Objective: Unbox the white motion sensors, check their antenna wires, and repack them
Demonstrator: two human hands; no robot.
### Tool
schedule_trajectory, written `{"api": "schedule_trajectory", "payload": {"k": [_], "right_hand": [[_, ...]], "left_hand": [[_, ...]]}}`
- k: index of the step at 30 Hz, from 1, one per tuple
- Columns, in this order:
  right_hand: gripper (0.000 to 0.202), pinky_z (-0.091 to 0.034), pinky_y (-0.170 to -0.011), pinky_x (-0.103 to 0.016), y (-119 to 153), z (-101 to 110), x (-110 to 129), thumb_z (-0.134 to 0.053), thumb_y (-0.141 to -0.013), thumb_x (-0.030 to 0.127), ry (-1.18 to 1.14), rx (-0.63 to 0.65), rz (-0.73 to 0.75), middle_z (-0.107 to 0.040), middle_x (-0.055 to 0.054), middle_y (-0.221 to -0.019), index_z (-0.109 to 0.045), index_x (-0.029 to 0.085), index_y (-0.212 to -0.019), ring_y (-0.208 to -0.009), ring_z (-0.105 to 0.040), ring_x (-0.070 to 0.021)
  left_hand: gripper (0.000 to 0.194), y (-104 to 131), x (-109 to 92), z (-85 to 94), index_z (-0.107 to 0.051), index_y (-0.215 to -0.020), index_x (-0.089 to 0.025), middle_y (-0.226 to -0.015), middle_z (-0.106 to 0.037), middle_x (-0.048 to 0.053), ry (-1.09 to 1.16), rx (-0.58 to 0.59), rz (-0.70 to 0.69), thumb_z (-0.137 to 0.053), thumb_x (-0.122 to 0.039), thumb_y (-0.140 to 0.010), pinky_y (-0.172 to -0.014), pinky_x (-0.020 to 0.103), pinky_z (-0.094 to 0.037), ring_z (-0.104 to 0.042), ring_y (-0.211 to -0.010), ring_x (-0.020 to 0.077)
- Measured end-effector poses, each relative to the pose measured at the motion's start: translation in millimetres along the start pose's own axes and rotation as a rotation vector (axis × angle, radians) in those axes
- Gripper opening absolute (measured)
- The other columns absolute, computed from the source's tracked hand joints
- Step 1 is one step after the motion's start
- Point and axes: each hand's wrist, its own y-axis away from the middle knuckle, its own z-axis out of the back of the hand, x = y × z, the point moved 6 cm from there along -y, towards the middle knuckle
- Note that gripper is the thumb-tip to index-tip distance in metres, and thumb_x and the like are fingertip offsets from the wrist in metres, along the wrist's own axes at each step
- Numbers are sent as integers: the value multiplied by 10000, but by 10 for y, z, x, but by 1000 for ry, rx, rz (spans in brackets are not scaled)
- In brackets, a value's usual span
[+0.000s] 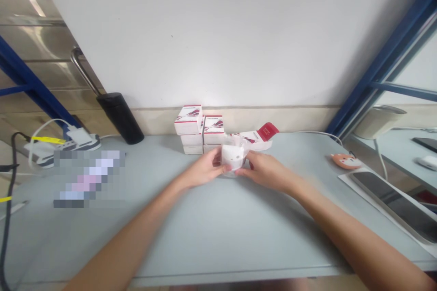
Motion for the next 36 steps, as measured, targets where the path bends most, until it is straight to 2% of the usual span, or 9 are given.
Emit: {"api": "schedule_trajectory", "payload": {"k": [4,8,10,15,21,25,28,31,36], "right_hand": [[283,-482,-757,-332,10,7,45,-657,-976,471,2,29,-5,-759,-58,-1002,-652,253,-1157,-857,-690,-242],[264,-485,-821,-338,23,-12,65,-651,-993,418,25,52,-8,-761,-63,-1198,-656,270,-1212,-1012,-704,-267],[272,-482,-836,-350,27,-36,42,-634,-1001,374,39,65,-30,-752,-67,-1252,-649,278,-1256,-1059,-700,-285],[220,-467,-804,-359,35,-60,-1,-594,-1002,319,56,89,-53,-765,-77,-1214,-665,259,-1202,-1014,-707,-298],[278,-462,-720,-333,37,-55,-24,-721,-911,419,-39,136,-101,-780,-56,-1059,-689,259,-1137,-887,-695,-267],[186,-454,-733,-327,7,-67,-23,-714,-919,365,-67,101,-69,-766,-44,-1052,-695,255,-1068,-890,-672,-244],[267,-438,-652,-304,-13,-21,-7,-685,-945,483,-168,56,-32,-705,-28,-914,-664,224,-1006,-753,-613,-191],[337,-410,-565,-280,-22,106,4,-615,-980,563,-330,6,-30,-601,18,-781,-637,227,-979,-622,-521,-143],[191,-438,-663,-296,-29,430,20,-601,-990,356,-301,-201,34,-658,-5,-818,-696,213,-906,-684,-522,-138]], "left_hand": [[602,22,63,-28,-589,-1426,-221,-1503,-630,154,-22,62,42,-806,-419,-900,-1121,485,-516,-610,-1383,333],[661,50,-4,-20,-587,-1441,-257,-1474,-657,124,-141,11,81,-851,-401,-852,-1114,496,-512,-627,-1353,348],[678,45,-57,-36,-581,-1437,-255,-1493,-641,131,-108,-11,54,-864,-400,-838,-1111,479,-516,-615,-1370,350],[576,-5,-68,-67,-587,-1363,-228,-1425,-682,144,121,-135,-27,-823,-431,-878,-1040,418,-561,-668,-1304,325],[602,1,19,-153,-613,-1323,-248,-1315,-743,107,25,-203,-12,-885,-401,-808,-965,396,-584,-721,-1195,312],[638,-11,30,-147,-625,-1325,-234,-1302,-747,119,91,-238,14,-909,-374,-771,-927,393,-594,-730,-1163,315],[601,-14,-12,-1,-651,-1266,-196,-1228,-769,124,223,-409,25,-913,-391,-762,-916,387,-591,-736,-1119,305],[535,-4,-104,105,-662,-1283,-204,-1295,-745,106,411,-528,-4,-854,-427,-836,-931,358,-581,-699,-1195,286],[449,-8,-229,-5,-692,-1295,-229,-1424,-688,89,658,-499,-3,-815,-388,-893,-1027,367,-554,-633,-1322,278]]}}
